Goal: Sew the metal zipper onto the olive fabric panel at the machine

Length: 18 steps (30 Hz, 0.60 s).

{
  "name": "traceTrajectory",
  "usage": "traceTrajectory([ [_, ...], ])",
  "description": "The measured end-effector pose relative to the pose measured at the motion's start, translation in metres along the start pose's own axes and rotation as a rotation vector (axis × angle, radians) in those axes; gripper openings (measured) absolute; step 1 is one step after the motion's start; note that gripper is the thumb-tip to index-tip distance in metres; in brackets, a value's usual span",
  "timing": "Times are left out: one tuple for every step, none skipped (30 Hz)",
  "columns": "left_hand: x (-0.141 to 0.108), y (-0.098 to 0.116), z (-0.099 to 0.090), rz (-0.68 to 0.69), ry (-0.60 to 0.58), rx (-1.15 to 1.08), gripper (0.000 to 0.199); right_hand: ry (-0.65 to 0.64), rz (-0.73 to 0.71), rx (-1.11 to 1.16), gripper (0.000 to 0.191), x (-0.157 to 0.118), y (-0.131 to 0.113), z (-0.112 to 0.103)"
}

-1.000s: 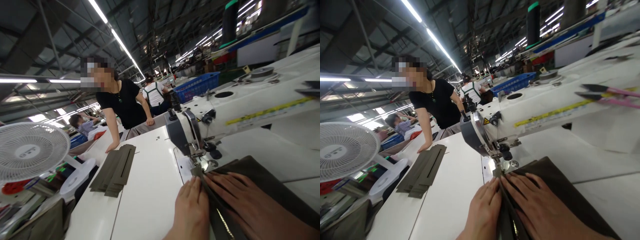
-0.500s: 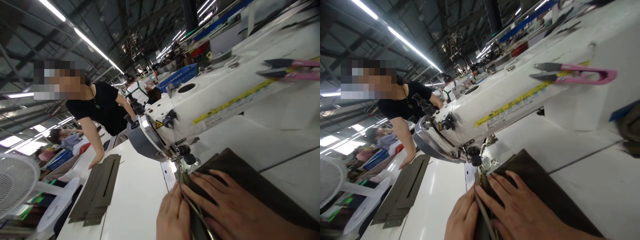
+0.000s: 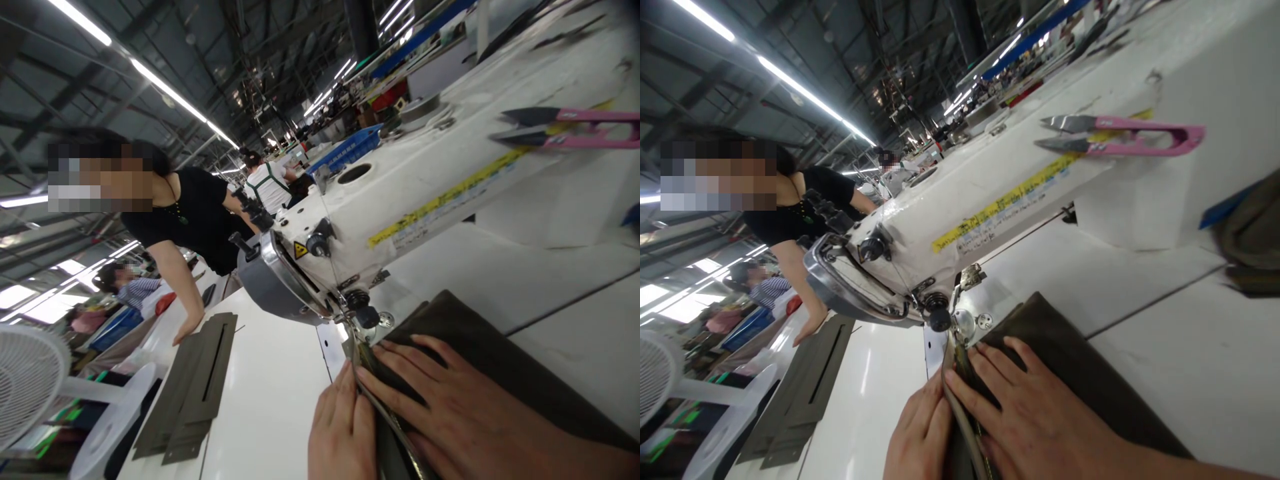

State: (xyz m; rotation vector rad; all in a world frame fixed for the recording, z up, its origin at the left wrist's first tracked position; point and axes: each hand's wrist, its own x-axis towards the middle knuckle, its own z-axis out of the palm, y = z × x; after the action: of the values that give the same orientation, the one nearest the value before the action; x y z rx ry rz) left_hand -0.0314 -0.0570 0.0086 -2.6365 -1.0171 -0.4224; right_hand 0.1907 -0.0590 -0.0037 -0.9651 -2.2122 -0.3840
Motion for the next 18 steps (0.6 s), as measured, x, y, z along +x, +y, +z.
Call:
traceTrajectory([
  [0.003, 0.000, -0.002, 0.018, -0.013, 0.006, 0.037, 0.019, 0.021, 0.006, 0.042, -0.001, -0.001, 0.003],
  [0.005, 0.001, -0.004, 0.026, -0.023, 0.013, 0.034, 0.044, 0.046, 0.011, 0.042, -0.001, -0.003, 0.005],
  [0.008, 0.003, -0.006, 0.024, -0.028, 0.022, 0.032, 0.070, 0.064, 0.016, 0.043, -0.002, -0.004, 0.007],
  [0.010, 0.005, -0.008, 0.017, -0.035, 0.030, 0.030, 0.089, 0.065, 0.022, 0.045, -0.003, -0.005, 0.009],
  [0.012, 0.007, -0.009, 0.007, -0.045, 0.034, 0.029, 0.100, 0.054, 0.023, 0.048, -0.005, -0.005, 0.010],
  [0.013, 0.010, -0.010, -0.004, -0.051, 0.032, 0.029, 0.108, 0.034, 0.013, 0.052, -0.006, -0.005, 0.010],
  [0.014, 0.012, -0.010, -0.017, -0.052, 0.024, 0.030, 0.107, 0.006, -0.007, 0.056, -0.008, -0.004, 0.010],
  [0.014, 0.014, -0.010, -0.032, -0.046, 0.009, 0.032, 0.094, -0.036, -0.031, 0.059, -0.010, -0.003, 0.009],
  [0.014, 0.017, -0.009, -0.050, -0.036, -0.012, 0.033, 0.088, -0.077, -0.055, 0.061, -0.012, -0.002, 0.009],
  [0.014, 0.019, -0.008, -0.066, -0.020, -0.036, 0.034, 0.084, -0.110, -0.076, 0.063, -0.014, 0.000, 0.008],
  [0.014, 0.020, -0.007, -0.089, 0.005, -0.056, 0.033, 0.083, -0.135, -0.088, 0.064, -0.015, 0.001, 0.008],
  [0.013, 0.022, -0.005, -0.113, 0.027, -0.070, 0.032, 0.089, -0.155, -0.093, 0.064, -0.016, 0.003, 0.008],
  [0.013, 0.023, -0.004, -0.140, 0.048, -0.076, 0.030, 0.096, -0.168, -0.095, 0.065, -0.017, 0.004, 0.008],
  [0.012, 0.024, -0.002, -0.170, 0.067, -0.077, 0.029, 0.101, -0.181, -0.099, 0.065, -0.017, 0.005, 0.009],
  [0.011, 0.025, 0.000, -0.192, 0.078, -0.073, 0.027, 0.103, -0.200, -0.106, 0.065, -0.018, 0.006, 0.010],
  [0.011, 0.025, 0.002, -0.202, 0.094, -0.065, 0.026, 0.097, -0.223, -0.113, 0.065, -0.018, 0.007, 0.010],
  [0.011, 0.025, 0.004, -0.198, 0.103, -0.057, 0.025, 0.083, -0.246, -0.119, 0.065, -0.019, 0.009, 0.011],
  [0.012, 0.024, 0.006, -0.181, 0.115, -0.050, 0.023, 0.065, -0.266, -0.122, 0.066, -0.019, 0.010, 0.013],
])
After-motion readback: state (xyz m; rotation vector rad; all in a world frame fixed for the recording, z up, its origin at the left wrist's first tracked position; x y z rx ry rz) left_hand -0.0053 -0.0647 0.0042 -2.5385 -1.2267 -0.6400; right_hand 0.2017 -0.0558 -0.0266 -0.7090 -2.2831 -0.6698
